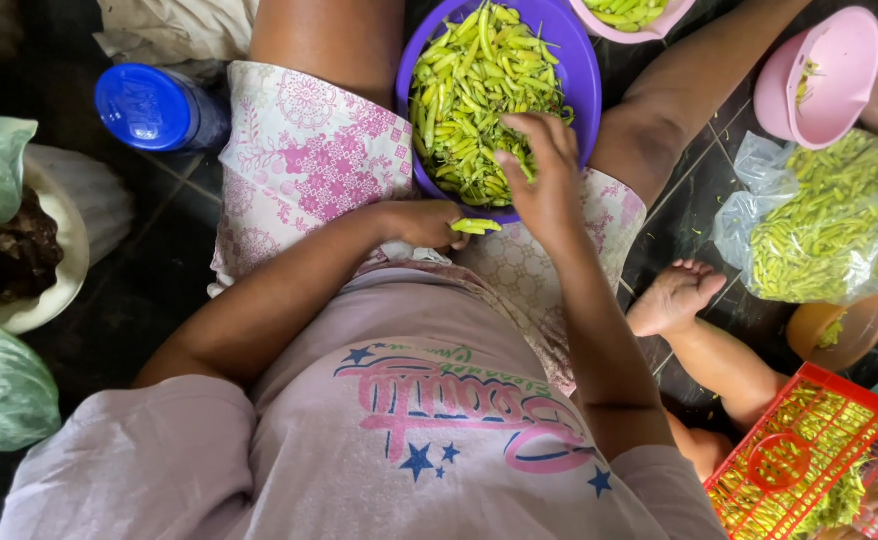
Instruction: Manually removing the stems from green chilies and sorting them into a bowl.
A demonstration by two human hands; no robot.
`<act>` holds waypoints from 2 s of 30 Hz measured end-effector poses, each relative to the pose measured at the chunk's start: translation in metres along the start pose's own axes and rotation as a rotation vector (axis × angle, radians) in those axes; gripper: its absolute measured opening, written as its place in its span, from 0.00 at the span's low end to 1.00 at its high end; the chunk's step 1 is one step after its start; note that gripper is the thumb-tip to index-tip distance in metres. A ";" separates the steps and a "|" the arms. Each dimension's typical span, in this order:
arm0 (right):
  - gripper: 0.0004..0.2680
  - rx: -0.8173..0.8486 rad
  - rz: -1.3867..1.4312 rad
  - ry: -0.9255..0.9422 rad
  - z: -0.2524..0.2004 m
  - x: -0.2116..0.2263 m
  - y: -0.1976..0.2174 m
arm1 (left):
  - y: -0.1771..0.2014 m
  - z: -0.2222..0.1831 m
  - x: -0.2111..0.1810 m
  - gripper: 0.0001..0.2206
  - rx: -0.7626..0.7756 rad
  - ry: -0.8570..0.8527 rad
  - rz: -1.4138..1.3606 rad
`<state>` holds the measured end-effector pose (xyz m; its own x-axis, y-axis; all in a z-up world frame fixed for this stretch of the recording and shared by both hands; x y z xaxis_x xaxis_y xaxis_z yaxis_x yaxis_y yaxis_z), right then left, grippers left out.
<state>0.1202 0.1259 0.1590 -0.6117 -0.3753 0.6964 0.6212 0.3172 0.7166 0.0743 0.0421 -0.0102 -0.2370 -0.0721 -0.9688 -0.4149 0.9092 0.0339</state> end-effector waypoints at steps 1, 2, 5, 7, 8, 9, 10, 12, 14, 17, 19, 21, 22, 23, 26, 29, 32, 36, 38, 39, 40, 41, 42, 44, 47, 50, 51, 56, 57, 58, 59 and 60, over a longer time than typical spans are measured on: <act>0.11 -0.004 -0.002 -0.001 0.003 -0.015 -0.012 | -0.001 0.001 0.001 0.13 0.003 -0.002 0.003; 0.10 0.065 -0.042 0.065 0.005 -0.025 -0.031 | 0.001 0.001 0.001 0.12 -0.020 -0.004 0.023; 0.09 0.195 -0.175 0.171 0.009 -0.017 -0.063 | 0.002 -0.004 0.001 0.12 -0.044 -0.009 0.062; 0.09 0.251 -0.270 0.212 0.011 -0.018 -0.077 | 0.003 -0.006 0.002 0.12 -0.044 -0.015 0.087; 0.09 0.259 -0.264 0.187 0.012 -0.030 -0.082 | 0.003 -0.006 0.005 0.12 -0.047 -0.019 0.096; 0.09 0.268 -0.261 0.160 0.012 -0.043 -0.085 | 0.003 -0.004 0.007 0.11 -0.048 -0.026 0.105; 0.09 0.269 -0.263 0.159 0.011 -0.041 -0.079 | 0.003 -0.002 0.006 0.11 -0.048 -0.029 0.104; 0.07 0.240 -0.161 0.142 0.010 -0.036 -0.062 | 0.002 0.001 0.009 0.12 -0.044 0.010 0.074; 0.05 0.186 -0.035 0.109 0.007 -0.038 -0.043 | 0.003 0.003 0.006 0.12 -0.048 0.005 0.069; 0.04 0.073 0.150 0.058 0.000 -0.023 -0.005 | 0.004 0.003 0.006 0.12 -0.045 0.014 0.032; 0.04 0.009 0.207 0.039 -0.015 -0.007 0.015 | 0.002 0.006 0.010 0.12 -0.036 0.027 0.002; 0.05 -0.056 0.413 -0.186 -0.040 -0.012 0.026 | -0.001 0.011 0.016 0.12 -0.031 0.040 -0.017; 0.05 -0.061 0.414 -0.186 -0.047 -0.006 0.022 | 0.001 0.009 0.013 0.12 -0.028 0.041 -0.014; 0.05 -0.061 0.421 -0.139 -0.054 0.003 0.018 | 0.001 0.006 0.009 0.12 -0.030 0.032 -0.019; 0.05 -0.064 0.323 -0.013 -0.065 0.027 0.003 | -0.001 0.010 0.012 0.12 -0.024 0.022 -0.022; 0.04 -0.072 0.105 0.147 -0.069 0.040 -0.012 | 0.002 0.007 0.006 0.13 -0.024 0.020 -0.013; 0.04 -0.106 -0.037 0.247 -0.068 0.053 -0.017 | 0.005 0.003 0.002 0.14 -0.031 0.024 -0.005; 0.04 -0.146 -0.047 0.236 -0.070 0.053 -0.017 | 0.007 0.000 -0.003 0.14 -0.056 0.019 -0.044; 0.05 -0.139 -0.018 0.207 -0.078 0.044 -0.017 | 0.007 0.004 -0.004 0.14 -0.065 0.008 -0.070; 0.06 -0.135 0.012 0.182 -0.080 0.038 -0.017 | 0.009 0.006 -0.005 0.14 -0.077 -0.002 -0.091; 0.06 -0.132 0.012 0.184 -0.082 0.038 -0.011 | 0.009 0.003 -0.008 0.14 -0.080 -0.003 -0.093; 0.07 -0.159 0.124 0.135 -0.084 0.032 -0.002 | 0.009 0.001 -0.009 0.14 -0.089 0.014 -0.121; 0.08 -0.185 0.236 0.084 -0.086 0.025 0.007 | 0.010 -0.001 -0.010 0.14 -0.097 0.031 -0.150; 0.07 -0.197 0.218 0.011 -0.089 0.027 0.022 | 0.008 -0.002 -0.012 0.15 -0.087 0.015 -0.176; 0.05 -0.150 0.264 -0.189 -0.098 0.004 0.021 | 0.005 0.004 -0.010 0.15 -0.075 0.005 -0.190; 0.07 -0.042 0.508 -0.395 -0.105 -0.043 -0.006 | 0.003 0.009 -0.004 0.15 -0.062 -0.002 -0.175; 0.10 -0.002 0.687 -0.475 -0.108 -0.059 -0.021 | 0.000 0.010 -0.003 0.15 -0.044 -0.019 -0.162; 0.15 0.156 0.824 -0.454 -0.088 -0.055 -0.057 | 0.000 0.006 0.012 0.14 -0.045 -0.001 -0.167; 0.13 0.164 0.820 -0.445 -0.086 -0.053 -0.061 | 0.001 0.008 0.013 0.14 -0.049 0.005 -0.164; 0.13 0.155 0.820 -0.445 -0.085 -0.057 -0.065 | 0.002 0.005 0.006 0.14 -0.042 0.004 -0.160; 0.13 0.139 0.809 -0.450 -0.082 -0.062 -0.067 | 0.004 0.003 -0.001 0.14 -0.040 0.006 -0.130; 0.12 0.123 0.798 -0.454 -0.080 -0.067 -0.070 | 0.006 0.001 -0.008 0.13 -0.038 0.009 -0.101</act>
<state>0.1566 0.0595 0.0588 -0.1749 0.3634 0.9151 0.9004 0.4351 -0.0007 0.0742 0.0485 -0.0021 -0.2001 -0.1664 -0.9655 -0.4705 0.8807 -0.0542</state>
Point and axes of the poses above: each hand's wrist, its own z-axis towards the middle knuckle, its own y-axis out of the back of the hand, x = y × z, the point moved 9 cm from there along z, towards the middle knuckle, and after that the axes turned 8 degrees about z, right-handed, at the moved point
